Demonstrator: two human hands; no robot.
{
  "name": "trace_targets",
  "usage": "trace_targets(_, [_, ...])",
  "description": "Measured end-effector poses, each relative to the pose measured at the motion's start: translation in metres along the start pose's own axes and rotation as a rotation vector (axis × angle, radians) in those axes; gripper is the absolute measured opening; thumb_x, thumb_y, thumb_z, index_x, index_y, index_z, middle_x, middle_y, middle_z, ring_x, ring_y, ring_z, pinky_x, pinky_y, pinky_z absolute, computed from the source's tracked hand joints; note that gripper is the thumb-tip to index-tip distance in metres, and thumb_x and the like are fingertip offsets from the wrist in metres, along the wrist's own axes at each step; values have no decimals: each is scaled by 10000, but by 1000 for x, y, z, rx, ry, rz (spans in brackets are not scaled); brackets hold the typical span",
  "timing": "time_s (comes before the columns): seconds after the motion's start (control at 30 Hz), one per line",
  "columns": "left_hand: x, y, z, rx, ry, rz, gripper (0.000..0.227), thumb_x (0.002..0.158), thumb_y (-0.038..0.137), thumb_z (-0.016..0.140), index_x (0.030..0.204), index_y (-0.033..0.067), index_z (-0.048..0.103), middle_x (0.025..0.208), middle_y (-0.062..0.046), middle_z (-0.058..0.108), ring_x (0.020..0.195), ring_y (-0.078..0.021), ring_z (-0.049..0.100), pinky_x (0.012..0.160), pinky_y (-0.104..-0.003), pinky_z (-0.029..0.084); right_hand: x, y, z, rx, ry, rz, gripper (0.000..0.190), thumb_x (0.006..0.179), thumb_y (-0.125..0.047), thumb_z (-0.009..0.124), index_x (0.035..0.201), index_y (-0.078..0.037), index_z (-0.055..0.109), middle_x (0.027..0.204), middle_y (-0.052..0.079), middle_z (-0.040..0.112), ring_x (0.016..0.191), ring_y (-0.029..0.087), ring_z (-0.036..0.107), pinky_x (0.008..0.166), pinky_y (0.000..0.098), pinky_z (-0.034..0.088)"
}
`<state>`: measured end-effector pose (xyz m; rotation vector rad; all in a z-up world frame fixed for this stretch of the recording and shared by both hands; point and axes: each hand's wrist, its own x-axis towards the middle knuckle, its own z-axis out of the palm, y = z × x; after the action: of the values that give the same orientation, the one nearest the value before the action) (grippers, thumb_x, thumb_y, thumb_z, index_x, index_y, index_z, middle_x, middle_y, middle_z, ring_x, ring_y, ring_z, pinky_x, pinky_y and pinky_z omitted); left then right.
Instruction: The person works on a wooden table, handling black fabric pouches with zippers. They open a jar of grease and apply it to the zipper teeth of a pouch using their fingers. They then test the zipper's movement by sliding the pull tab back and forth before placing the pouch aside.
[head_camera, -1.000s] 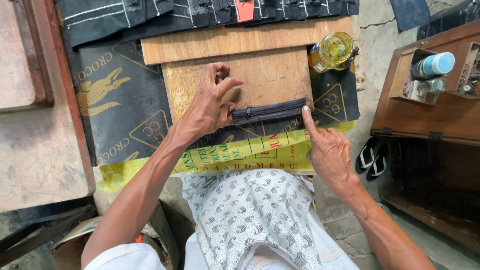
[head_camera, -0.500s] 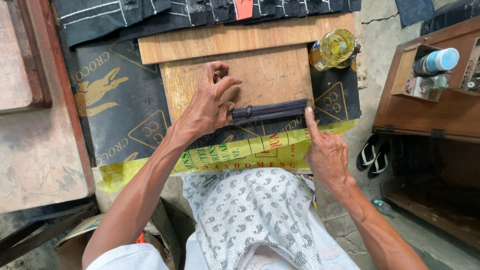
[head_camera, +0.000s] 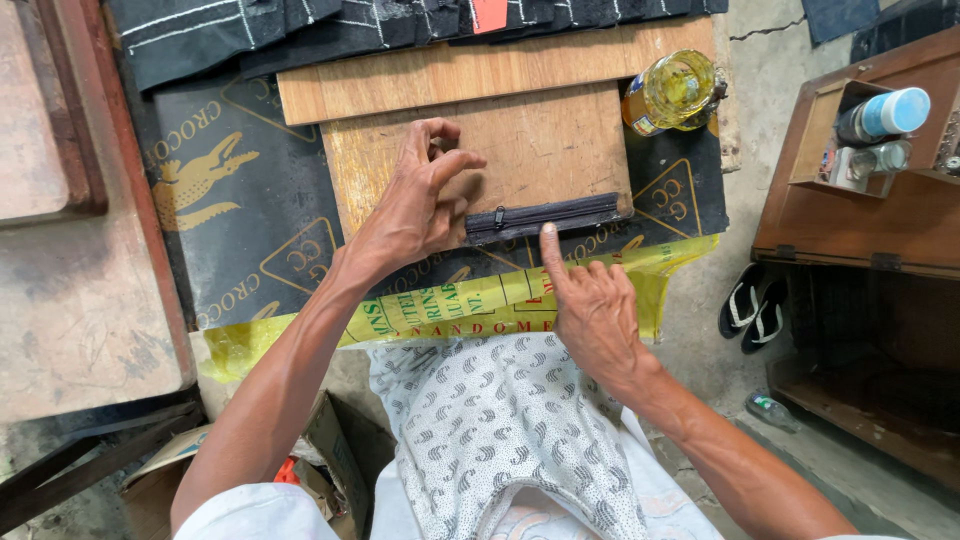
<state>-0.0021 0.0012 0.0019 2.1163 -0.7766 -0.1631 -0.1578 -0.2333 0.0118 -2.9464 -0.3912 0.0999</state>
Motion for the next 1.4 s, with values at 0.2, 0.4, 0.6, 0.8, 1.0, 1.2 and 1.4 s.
trace_targets(0.2, [13,5,-4,-60,-116,-166,231,899,100,762,1127,125,735,1339,-133,497,1046,-263,632,780,-319,614,15,-28,-7,66,-21,-85,874,714,0,650,1541,-2,367,774,120,641,768,287,598,698,435,417])
trace_targets(0.4, [26,25,8,158,-178,117,220,651,43,802,849,136,829,1291,-135,537,1184,-319,492,996,-421,498,26,-39,-9,68,-52,-116,858,728,-12,650,1542,-36,381,783,103,650,763,274,597,696,428,416])
trace_targets(0.6, [41,30,6,249,-381,164,146,609,82,786,744,133,809,1264,-132,504,1210,-312,435,956,-485,381,24,-43,-9,54,-80,-150,865,739,-5,633,1555,-68,351,758,112,645,741,284,597,702,434,436])
trace_targets(0.8, [44,33,4,250,-383,177,53,636,82,765,651,118,729,1215,-127,503,1170,-297,458,910,-461,377,26,-53,6,1274,-356,299,986,745,67,508,1642,-218,213,635,52,525,530,203,471,492,351,413])
trace_targets(1.0, [47,28,6,240,-400,222,48,627,94,757,644,122,724,1210,-133,505,1154,-315,461,888,-466,369,21,-57,1,2302,-485,522,991,788,29,491,1643,-314,125,616,-20,416,531,112,406,414,236,375])
trace_targets(1.2, [44,32,5,300,-349,264,45,668,112,765,710,112,748,1240,-143,516,1184,-310,472,904,-458,389,-15,-38,-51,2220,-315,525,951,765,-46,491,1670,-130,210,596,-47,419,469,67,404,360,216,415])
trace_targets(1.4, [28,38,-13,131,-192,313,450,485,-28,740,900,127,818,1247,-144,542,1156,-340,513,972,-441,429,31,10,-71,725,385,34,838,884,79,579,1640,-55,242,909,77,708,827,145,673,869,286,558])
